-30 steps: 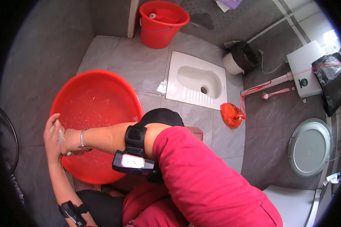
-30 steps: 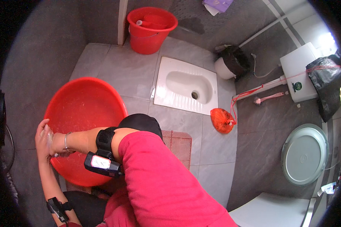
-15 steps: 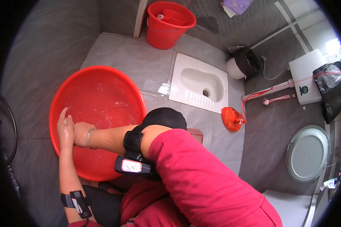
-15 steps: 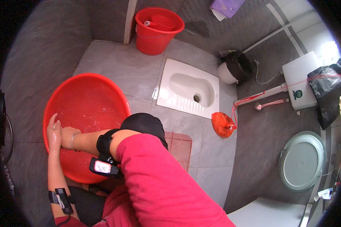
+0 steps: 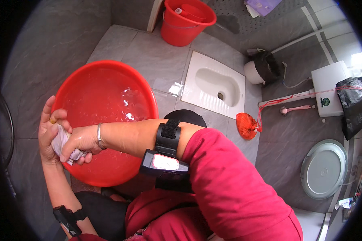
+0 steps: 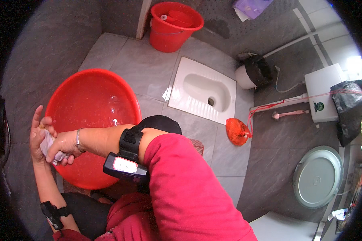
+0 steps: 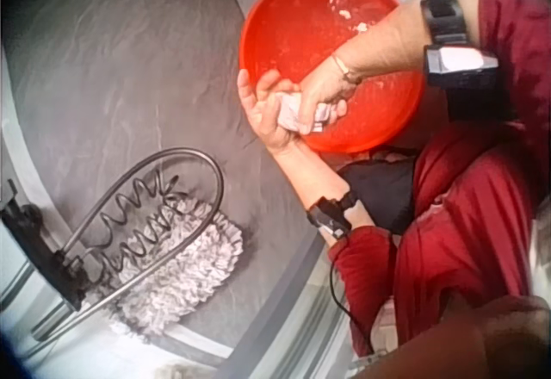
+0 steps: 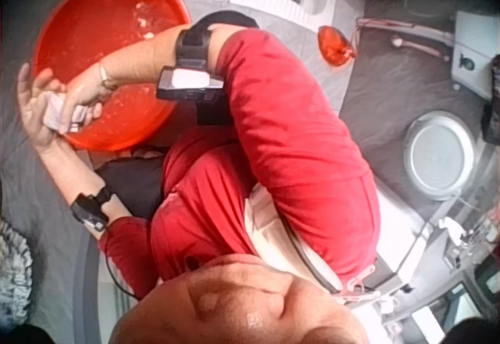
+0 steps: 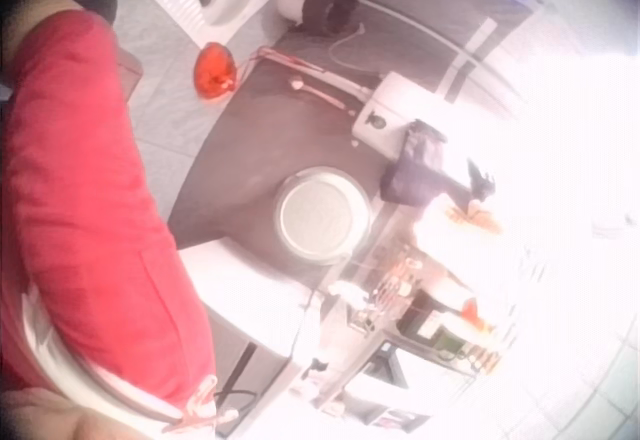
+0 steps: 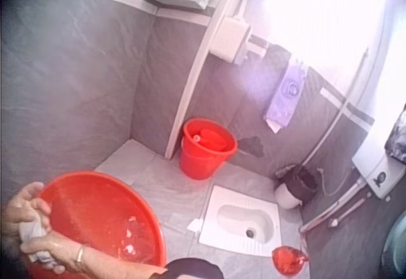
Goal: Hand washing clothes in a plastic basin.
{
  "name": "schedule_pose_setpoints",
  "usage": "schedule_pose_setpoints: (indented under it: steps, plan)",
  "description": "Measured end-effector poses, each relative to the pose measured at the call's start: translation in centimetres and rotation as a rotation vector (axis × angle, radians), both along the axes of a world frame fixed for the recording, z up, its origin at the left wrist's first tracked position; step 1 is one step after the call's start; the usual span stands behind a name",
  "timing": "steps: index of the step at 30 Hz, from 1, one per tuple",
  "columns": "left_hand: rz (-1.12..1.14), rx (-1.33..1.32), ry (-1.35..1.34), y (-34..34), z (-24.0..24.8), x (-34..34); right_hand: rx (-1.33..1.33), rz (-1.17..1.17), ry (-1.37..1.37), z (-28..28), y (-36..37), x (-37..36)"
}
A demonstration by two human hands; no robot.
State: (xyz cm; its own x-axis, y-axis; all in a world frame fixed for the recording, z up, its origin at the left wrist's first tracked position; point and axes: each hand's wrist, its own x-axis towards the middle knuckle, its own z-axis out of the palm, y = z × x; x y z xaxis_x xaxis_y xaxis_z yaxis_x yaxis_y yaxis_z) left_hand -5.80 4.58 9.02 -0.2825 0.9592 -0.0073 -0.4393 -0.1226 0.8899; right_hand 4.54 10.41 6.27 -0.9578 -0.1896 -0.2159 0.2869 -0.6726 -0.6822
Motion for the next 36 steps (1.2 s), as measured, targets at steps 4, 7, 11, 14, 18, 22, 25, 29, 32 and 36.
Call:
schedule_pose_setpoints:
  steps: [4, 7, 11, 14, 18, 22, 25, 29, 32, 36]
  plan:
    - [-0.006, -0.085, 0.133, 0.5, -1.4, -0.9, 0.343, -0.255, -0.224, 0.7, -1.1, -0.1]
    - [0.121, -0.272, 0.231, 1.5, -2.4, -0.6, 0.49, -0.29, -0.311, -1.0, -0.8, -0.8]
    - [0.24, -0.354, 0.361, 1.6, -2.5, -0.4, 0.705, -0.403, -0.228, -2.6, -1.4, -1.9]
    - [0.256, -0.325, 0.45, 1.7, -4.7, -1.1, 0.74, -0.364, -0.301, -2.4, -0.9, -1.2]
    - [0.326, -0.39, 0.528, 1.4, -5.4, -1.1, 0.906, -0.346, -0.318, -3.0, -1.3, -1.8]
    - [0.351, -0.476, 0.656, 1.8, -6.5, -0.9, 1.114, -0.325, -0.388, -3.9, -1.4, -2.0]
    - [0.373, -0.538, 0.794, 2.5, -6.6, 0.5, 1.07, -0.271, -0.432, -4.8, -0.9, -1.5]
    - [0.412, -0.56, 0.97, 2.3, -6.0, 0.1, 1.266, -0.286, -0.397, -5.6, -0.7, -2.4]
    - [0.463, -0.531, 0.745, 2.0, -7.1, -1.1, 1.414, -0.284, -0.255, -7.0, -0.1, -4.0]
    - [0.296, -0.35, 0.438, 0.4, -5.4, 0.0, 1.11, -0.279, -0.132, -1.6, -0.3, -1.7]
